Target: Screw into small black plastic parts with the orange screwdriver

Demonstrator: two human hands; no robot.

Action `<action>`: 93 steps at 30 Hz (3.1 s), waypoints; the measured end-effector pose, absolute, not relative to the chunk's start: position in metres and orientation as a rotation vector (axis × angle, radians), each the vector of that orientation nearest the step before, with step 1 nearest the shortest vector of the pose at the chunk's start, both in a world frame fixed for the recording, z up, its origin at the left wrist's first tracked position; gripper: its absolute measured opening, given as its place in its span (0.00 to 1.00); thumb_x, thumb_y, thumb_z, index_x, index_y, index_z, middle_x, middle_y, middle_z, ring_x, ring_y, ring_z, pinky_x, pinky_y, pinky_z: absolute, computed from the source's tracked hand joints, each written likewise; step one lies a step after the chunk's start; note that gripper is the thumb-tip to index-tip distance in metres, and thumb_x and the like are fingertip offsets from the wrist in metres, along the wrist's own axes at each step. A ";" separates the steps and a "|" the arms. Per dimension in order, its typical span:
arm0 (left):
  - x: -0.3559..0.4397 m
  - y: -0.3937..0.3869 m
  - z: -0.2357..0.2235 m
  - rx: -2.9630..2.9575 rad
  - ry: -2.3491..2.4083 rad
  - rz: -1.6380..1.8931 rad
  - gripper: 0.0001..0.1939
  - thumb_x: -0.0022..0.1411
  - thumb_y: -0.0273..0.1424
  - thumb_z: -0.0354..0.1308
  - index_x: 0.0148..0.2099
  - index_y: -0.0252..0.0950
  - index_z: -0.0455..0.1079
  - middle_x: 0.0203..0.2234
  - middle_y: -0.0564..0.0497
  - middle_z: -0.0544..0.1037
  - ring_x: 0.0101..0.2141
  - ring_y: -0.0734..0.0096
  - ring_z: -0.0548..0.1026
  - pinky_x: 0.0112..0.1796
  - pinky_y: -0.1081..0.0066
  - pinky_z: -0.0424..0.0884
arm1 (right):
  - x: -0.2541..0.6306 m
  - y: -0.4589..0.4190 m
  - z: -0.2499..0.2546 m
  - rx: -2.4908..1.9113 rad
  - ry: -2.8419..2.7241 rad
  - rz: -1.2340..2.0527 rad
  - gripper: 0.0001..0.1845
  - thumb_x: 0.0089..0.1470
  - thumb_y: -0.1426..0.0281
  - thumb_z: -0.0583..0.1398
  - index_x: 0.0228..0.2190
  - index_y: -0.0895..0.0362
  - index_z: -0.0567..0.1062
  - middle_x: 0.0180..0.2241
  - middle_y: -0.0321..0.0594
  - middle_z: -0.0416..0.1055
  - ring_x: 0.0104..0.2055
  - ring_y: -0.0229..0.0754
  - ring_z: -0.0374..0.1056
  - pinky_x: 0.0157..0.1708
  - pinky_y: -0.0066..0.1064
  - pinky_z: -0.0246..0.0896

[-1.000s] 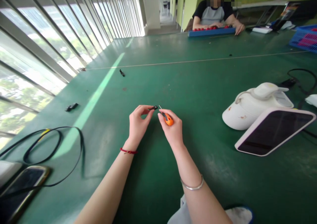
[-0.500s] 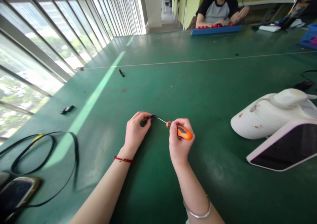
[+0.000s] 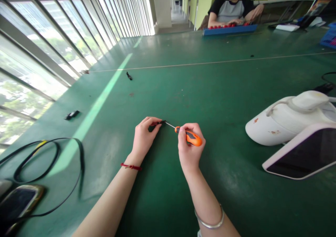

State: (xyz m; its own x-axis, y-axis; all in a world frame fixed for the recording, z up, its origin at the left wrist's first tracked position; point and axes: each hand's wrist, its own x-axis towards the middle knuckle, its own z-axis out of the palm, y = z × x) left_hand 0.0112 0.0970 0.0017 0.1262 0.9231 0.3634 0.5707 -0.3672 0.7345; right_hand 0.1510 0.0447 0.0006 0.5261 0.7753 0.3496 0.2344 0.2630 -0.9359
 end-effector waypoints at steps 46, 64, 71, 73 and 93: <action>0.007 0.102 -0.001 1.924 1.361 1.109 0.04 0.58 0.25 0.57 0.36 0.35 0.73 0.33 0.50 0.77 0.34 0.71 0.74 0.39 0.70 0.71 | 0.150 0.046 0.013 -1.266 -0.933 0.437 0.08 0.51 0.67 0.60 0.25 0.57 0.67 0.19 0.29 0.62 0.19 0.31 0.61 0.19 0.24 0.57; 0.010 0.099 -0.001 2.056 1.399 1.070 0.06 0.61 0.23 0.53 0.37 0.36 0.70 0.36 0.50 0.75 0.37 0.69 0.73 0.39 0.70 0.70 | 0.148 0.047 0.014 -1.097 -1.049 0.261 0.21 0.43 0.74 0.62 0.40 0.53 0.62 0.28 0.31 0.62 0.27 0.35 0.63 0.30 0.31 0.64; 0.011 0.098 -0.002 2.126 1.423 1.048 0.07 0.63 0.24 0.51 0.38 0.37 0.69 0.37 0.49 0.75 0.38 0.68 0.73 0.40 0.69 0.69 | 0.146 0.043 0.014 -1.276 -1.120 0.319 0.05 0.51 0.70 0.60 0.31 0.55 0.68 0.18 0.28 0.58 0.20 0.34 0.59 0.22 0.28 0.59; 0.011 0.098 -0.001 2.132 1.422 1.048 0.07 0.63 0.24 0.51 0.38 0.37 0.69 0.37 0.49 0.75 0.38 0.68 0.73 0.40 0.70 0.69 | 0.145 0.044 0.015 -1.213 -1.095 0.274 0.11 0.48 0.71 0.61 0.35 0.54 0.66 0.23 0.29 0.60 0.21 0.33 0.60 0.24 0.28 0.61; 0.011 0.097 0.001 2.129 1.419 1.034 0.07 0.63 0.24 0.51 0.38 0.37 0.69 0.37 0.49 0.75 0.39 0.68 0.73 0.40 0.70 0.69 | 0.145 0.042 0.011 -1.291 -1.185 0.253 0.06 0.49 0.69 0.61 0.32 0.55 0.70 0.20 0.30 0.61 0.23 0.36 0.61 0.26 0.31 0.61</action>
